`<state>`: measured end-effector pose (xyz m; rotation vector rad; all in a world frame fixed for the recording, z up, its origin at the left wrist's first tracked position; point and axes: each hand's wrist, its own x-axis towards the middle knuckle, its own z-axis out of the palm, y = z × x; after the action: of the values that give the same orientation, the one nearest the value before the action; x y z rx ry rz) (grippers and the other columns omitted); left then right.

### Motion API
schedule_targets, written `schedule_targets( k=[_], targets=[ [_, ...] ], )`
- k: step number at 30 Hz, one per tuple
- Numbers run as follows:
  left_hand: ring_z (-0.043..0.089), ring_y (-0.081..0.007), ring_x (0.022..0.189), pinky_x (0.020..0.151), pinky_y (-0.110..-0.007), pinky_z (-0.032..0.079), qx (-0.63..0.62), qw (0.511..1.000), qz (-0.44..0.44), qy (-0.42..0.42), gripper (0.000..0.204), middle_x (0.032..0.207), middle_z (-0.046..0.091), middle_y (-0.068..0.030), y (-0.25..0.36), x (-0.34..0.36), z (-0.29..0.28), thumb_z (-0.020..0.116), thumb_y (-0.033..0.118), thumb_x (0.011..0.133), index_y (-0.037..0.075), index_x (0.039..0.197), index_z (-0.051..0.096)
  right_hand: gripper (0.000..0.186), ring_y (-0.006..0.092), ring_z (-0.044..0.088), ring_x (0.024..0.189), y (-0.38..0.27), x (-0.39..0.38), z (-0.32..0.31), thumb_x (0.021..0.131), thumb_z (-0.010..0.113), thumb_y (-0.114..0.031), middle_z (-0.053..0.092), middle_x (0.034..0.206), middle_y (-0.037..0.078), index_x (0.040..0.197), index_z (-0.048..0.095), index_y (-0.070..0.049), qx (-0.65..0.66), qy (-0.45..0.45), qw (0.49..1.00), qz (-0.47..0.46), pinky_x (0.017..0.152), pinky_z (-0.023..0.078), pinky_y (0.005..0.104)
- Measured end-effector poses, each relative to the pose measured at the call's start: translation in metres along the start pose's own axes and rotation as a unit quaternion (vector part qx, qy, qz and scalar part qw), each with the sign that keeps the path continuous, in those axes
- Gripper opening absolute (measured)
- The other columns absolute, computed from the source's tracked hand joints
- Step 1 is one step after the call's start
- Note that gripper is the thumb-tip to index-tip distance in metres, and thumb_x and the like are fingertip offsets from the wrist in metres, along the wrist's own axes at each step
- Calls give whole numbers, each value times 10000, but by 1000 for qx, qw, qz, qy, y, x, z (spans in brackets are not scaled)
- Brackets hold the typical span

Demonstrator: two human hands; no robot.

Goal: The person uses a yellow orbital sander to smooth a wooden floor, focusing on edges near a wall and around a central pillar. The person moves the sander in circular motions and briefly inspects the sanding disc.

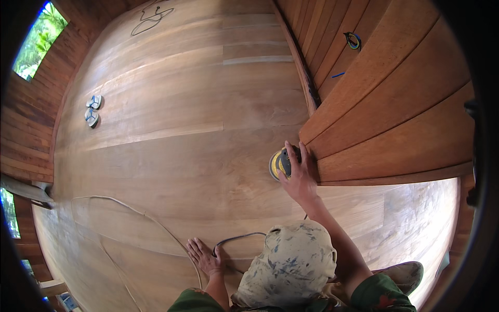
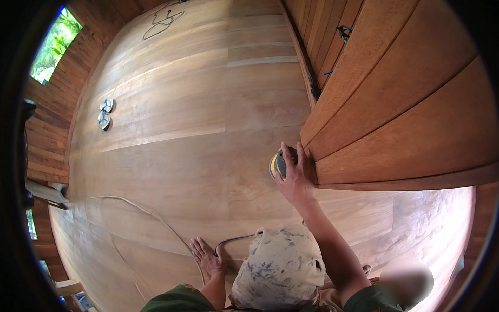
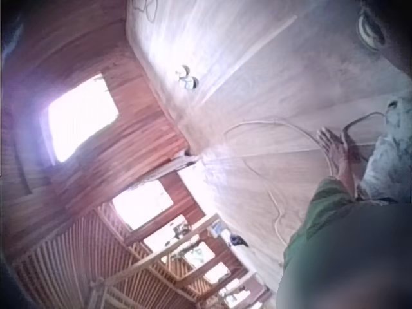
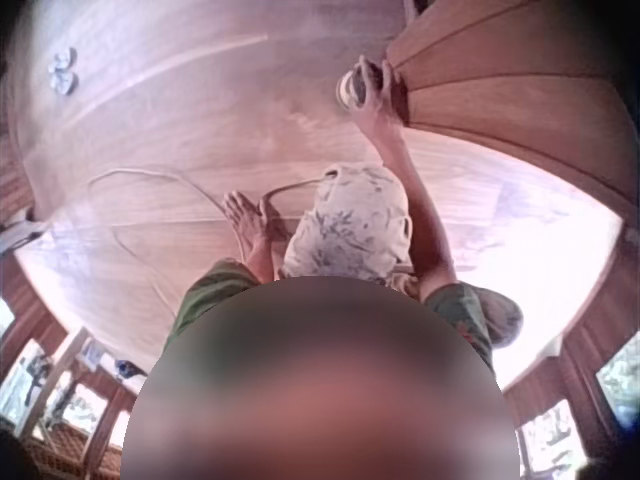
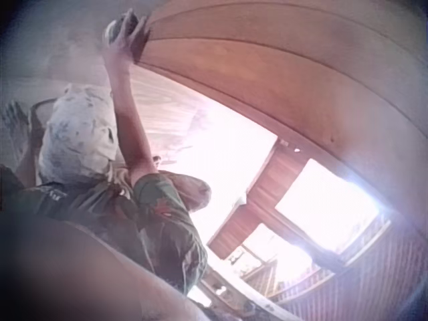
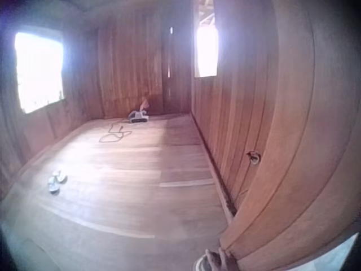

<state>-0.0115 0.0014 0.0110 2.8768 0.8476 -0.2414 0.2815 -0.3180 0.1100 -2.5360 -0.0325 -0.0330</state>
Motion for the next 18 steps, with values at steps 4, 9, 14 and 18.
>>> schedule_targets(
  k=[4, 9, 14, 18],
  targets=[
    [129, -379, 1715, 1385, -514, 110, 6, 1000, 5, 7, 982, 1846, 188, -177, 4, -3, -2, 621, 562, 1012, 83, 1767, 214, 949, 520, 457, 1467, -10, -1, 3, 946, 814, -283, 262, 1723, 290, 1744, 301, -294, -61, 9, 998, -26, 1164, 504, 563],
    [132, -379, 1714, 1387, -520, 106, 9, 1000, -5, 1, 982, 1844, 184, -187, 10, -9, -2, 636, 534, 1008, 76, 1766, 214, 912, 504, 530, 1399, -36, -5, 13, 951, 812, -306, 322, 1688, 280, 1730, 337, -277, -26, -28, 997, -60, 1125, 538, 556],
    [130, -379, 1713, 1391, -512, 102, 19, 999, 4, 26, 978, 1841, 177, -199, 9, -2, -3, 645, 508, 1006, 61, 1762, 214, 870, 505, 530, 1389, -68, -5, 39, 971, 790, -288, 330, 1679, 257, 1721, 350, -292, 14, -73, 987, -139, 1106, 554, 576],
    [128, -374, 1714, 1391, -500, 103, 32, 999, -13, -19, 972, 1844, 173, -193, 18, -11, -4, 639, 496, 1012, 65, 1767, 204, 832, 504, 535, 1383, -68, -13, 40, 979, 781, -284, 329, 1674, 255, 1706, 377, -305, 5, -127, 980, -150, 1076, 567, 601]
  ],
)
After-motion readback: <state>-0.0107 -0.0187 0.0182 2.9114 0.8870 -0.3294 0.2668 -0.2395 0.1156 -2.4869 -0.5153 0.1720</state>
